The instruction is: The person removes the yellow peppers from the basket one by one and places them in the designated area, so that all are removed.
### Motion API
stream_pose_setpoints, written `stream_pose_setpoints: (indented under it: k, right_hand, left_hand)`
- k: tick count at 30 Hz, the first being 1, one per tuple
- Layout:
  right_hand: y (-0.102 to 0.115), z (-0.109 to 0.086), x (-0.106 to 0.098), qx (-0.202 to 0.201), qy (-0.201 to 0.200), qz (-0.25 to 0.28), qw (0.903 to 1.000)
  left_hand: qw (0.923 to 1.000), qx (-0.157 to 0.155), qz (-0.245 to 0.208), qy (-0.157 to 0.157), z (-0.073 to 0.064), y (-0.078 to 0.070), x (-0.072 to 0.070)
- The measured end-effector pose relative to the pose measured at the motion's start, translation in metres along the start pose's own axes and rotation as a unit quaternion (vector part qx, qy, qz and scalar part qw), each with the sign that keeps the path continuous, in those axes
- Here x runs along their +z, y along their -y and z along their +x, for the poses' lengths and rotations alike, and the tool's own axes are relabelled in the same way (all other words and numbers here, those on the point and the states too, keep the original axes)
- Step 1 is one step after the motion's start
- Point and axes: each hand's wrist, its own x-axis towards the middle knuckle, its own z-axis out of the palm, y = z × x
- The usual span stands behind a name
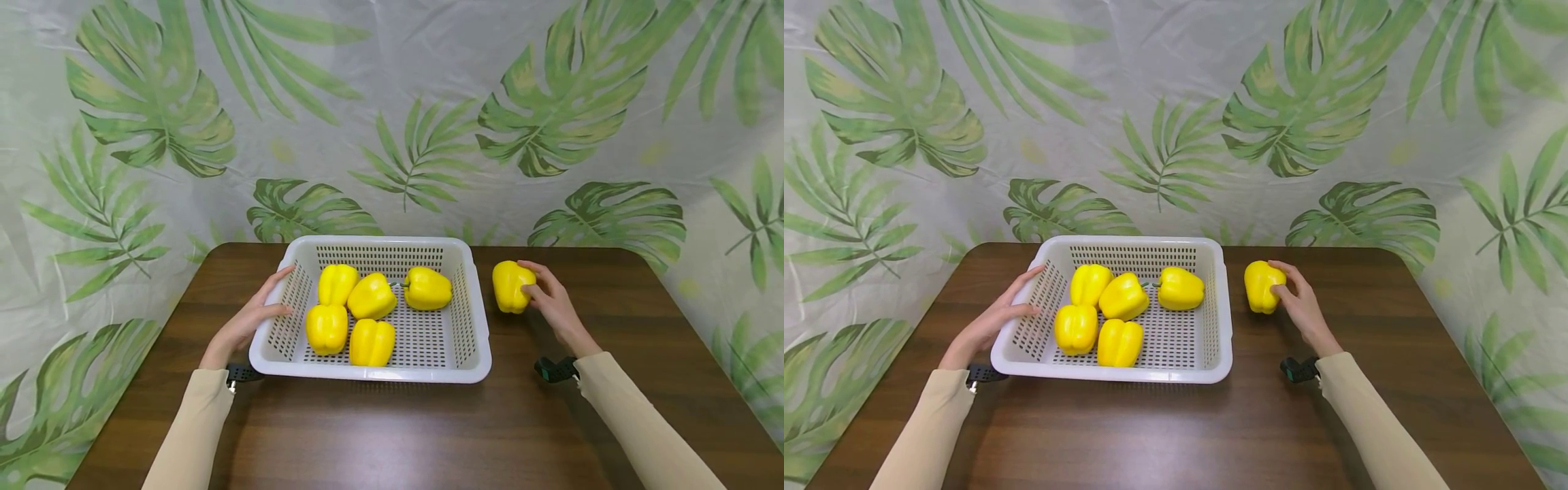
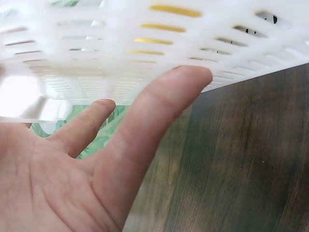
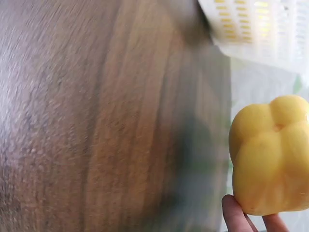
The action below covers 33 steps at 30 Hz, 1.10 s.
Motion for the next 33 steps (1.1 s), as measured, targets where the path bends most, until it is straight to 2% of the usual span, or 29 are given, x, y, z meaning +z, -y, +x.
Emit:
stream_pose_setpoints:
  k: [17,27,33]
  right_hand:
    - [-0.017,0.009,-0.002,0.018,0.022,-0.020,0.9994]
    - [-0.017,0.010,-0.004,0.034,0.065,0.027,0.9969]
    - [-0.019,0.011,-0.004,0.035,0.074,0.040,0.9958]
  left_hand:
    - [1.0000,0.004,0.000,-0.001,0.001,0.002,-0.001]
    - [1.0000,0.006,0.004,-0.001,0.001,0.002,0.000]
    - [1.0000,0.005,-0.003,0.000,0.000,0.001,0.000]
